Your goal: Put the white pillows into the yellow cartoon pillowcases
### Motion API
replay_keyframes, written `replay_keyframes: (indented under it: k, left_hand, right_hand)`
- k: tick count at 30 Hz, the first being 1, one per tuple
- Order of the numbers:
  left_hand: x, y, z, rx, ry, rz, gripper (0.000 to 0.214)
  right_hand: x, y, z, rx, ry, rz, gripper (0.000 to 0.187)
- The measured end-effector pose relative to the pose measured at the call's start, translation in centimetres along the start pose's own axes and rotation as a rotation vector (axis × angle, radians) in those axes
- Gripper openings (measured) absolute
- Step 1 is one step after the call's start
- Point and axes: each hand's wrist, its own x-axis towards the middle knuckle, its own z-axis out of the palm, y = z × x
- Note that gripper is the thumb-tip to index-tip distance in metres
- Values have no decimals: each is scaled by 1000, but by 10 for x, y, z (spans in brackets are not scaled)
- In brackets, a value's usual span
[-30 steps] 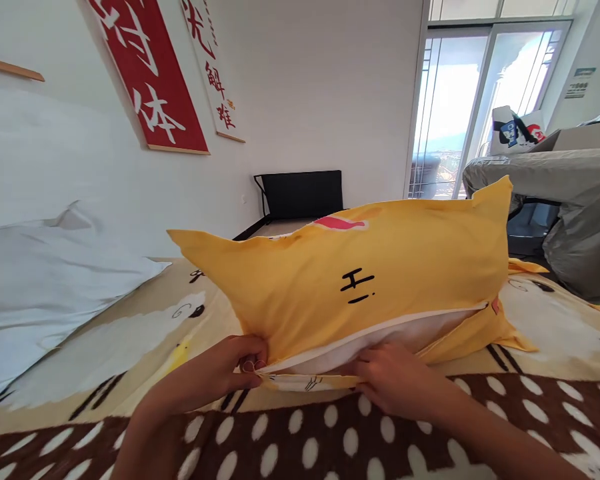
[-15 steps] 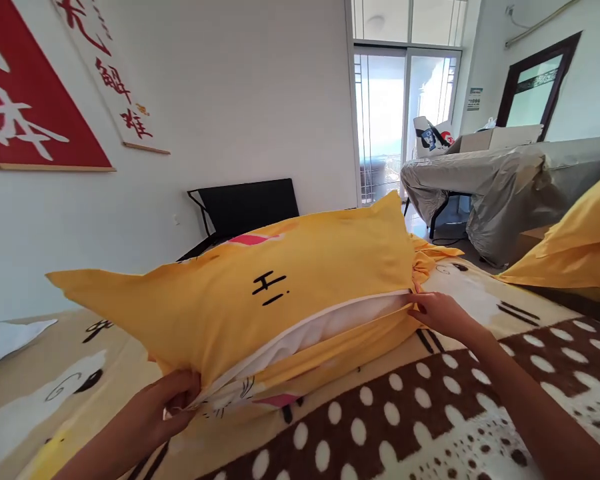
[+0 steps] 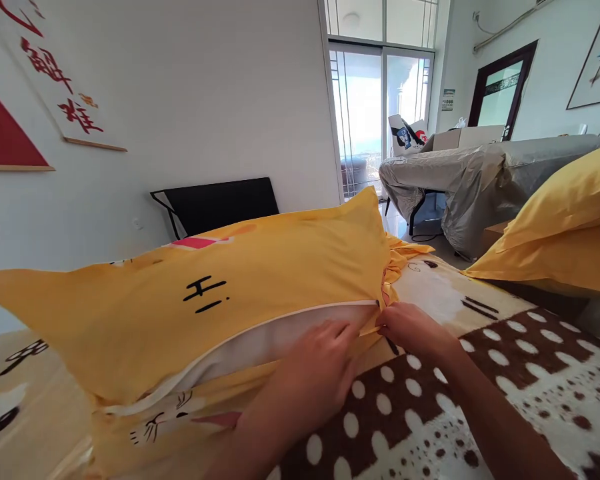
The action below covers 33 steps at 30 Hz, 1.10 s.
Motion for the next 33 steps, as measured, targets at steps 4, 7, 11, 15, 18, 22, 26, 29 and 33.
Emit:
replay_keyframes:
  k: [4, 7, 11, 15, 18, 22, 26, 29, 33]
  left_hand:
    - [59, 4, 35, -150, -7, 78, 34]
    - [70, -5, 57, -190, -65, -44, 23]
    - [62, 3, 67, -79, -42, -154, 27]
    - [55, 18, 70, 6, -4, -165, 35]
    - [54, 25, 72, 52, -7, -179, 51]
    - [54, 30, 75, 64, 9, -147, 65]
    - [53, 35, 79, 44, 11, -134, 65]
    - [52, 38, 84, 48, 7, -118, 66]
    - [50, 39, 87, 32, -22, -77, 72]
  right_hand:
    - [0, 0, 2, -13, 14, -38, 23]
    - [4, 9, 6, 77, 10, -79, 20]
    - [11, 27, 8, 385, -108, -290, 19]
    - [13, 39, 4, 641, -137, -285, 30]
    - [13, 38, 2, 831, 22, -119, 36]
    - [20, 30, 8, 770, 382, 98, 39]
    - [29, 21, 21, 454, 530, 205, 34]
    - [32, 14, 26, 331, 470, 236, 29]
    - [28, 9, 22, 255, 391, 267, 21]
